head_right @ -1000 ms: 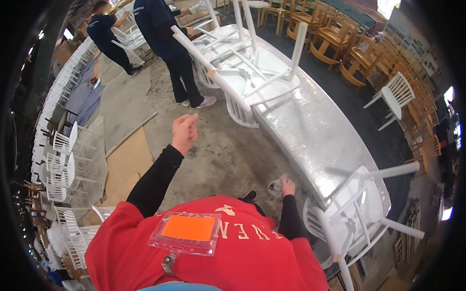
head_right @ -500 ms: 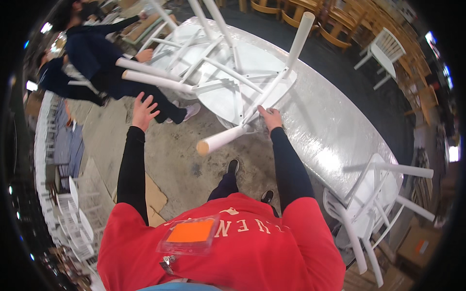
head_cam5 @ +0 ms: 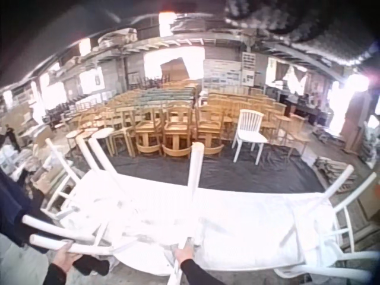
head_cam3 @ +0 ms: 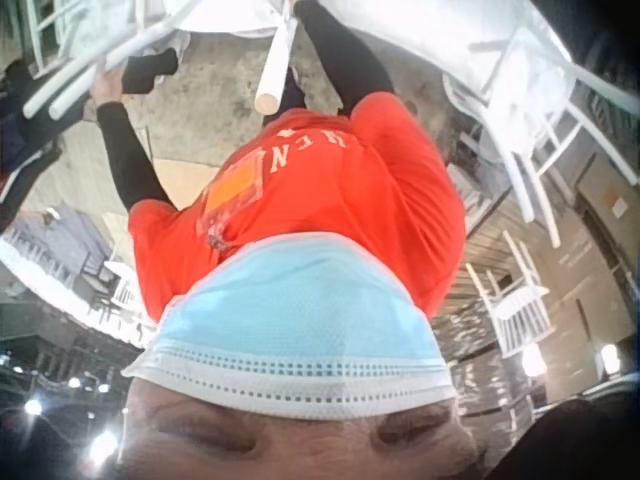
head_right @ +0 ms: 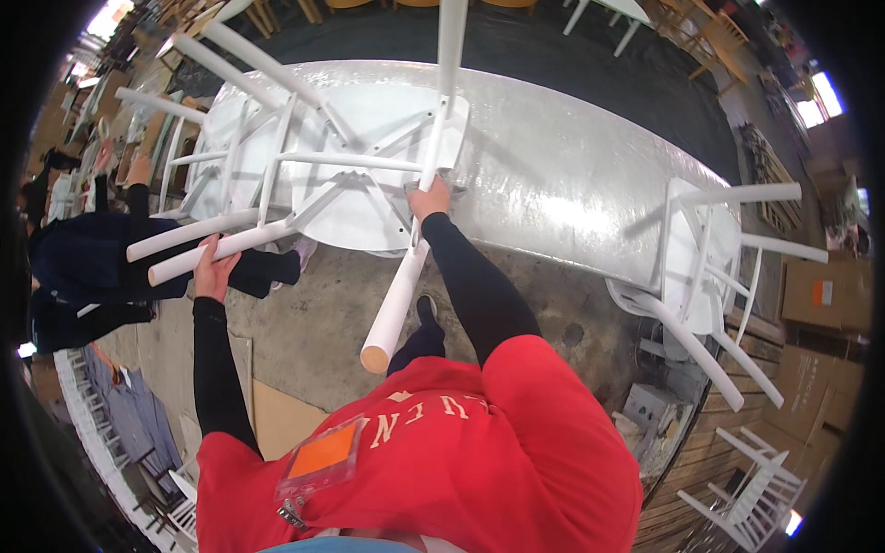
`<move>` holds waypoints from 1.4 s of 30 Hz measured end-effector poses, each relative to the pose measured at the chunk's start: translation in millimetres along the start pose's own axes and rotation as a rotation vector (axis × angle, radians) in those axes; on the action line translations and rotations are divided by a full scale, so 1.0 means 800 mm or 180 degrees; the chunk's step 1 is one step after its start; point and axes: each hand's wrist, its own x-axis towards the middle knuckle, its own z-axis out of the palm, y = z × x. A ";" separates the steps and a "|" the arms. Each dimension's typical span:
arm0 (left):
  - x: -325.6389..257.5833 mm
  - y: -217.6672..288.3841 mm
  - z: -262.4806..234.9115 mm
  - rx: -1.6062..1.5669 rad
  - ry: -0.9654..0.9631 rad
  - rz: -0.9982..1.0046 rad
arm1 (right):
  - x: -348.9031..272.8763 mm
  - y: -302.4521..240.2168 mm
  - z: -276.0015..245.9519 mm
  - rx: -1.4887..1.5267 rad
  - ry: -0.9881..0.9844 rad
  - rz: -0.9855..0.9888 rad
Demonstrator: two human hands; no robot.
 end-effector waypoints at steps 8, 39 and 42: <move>-0.145 -0.064 0.092 -0.0268 0.0043 -0.0039 | 0.007 -0.009 -0.164 0.0250 -0.0195 0.0235; -0.378 -0.245 0.463 0.0726 -0.0762 -0.0296 | -0.001 0.156 -0.696 0.0235 0.0693 0.0105; -0.387 -0.239 0.463 0.1043 -0.0956 -0.0366 | -0.041 0.217 -0.715 -0.0212 0.1544 -0.0063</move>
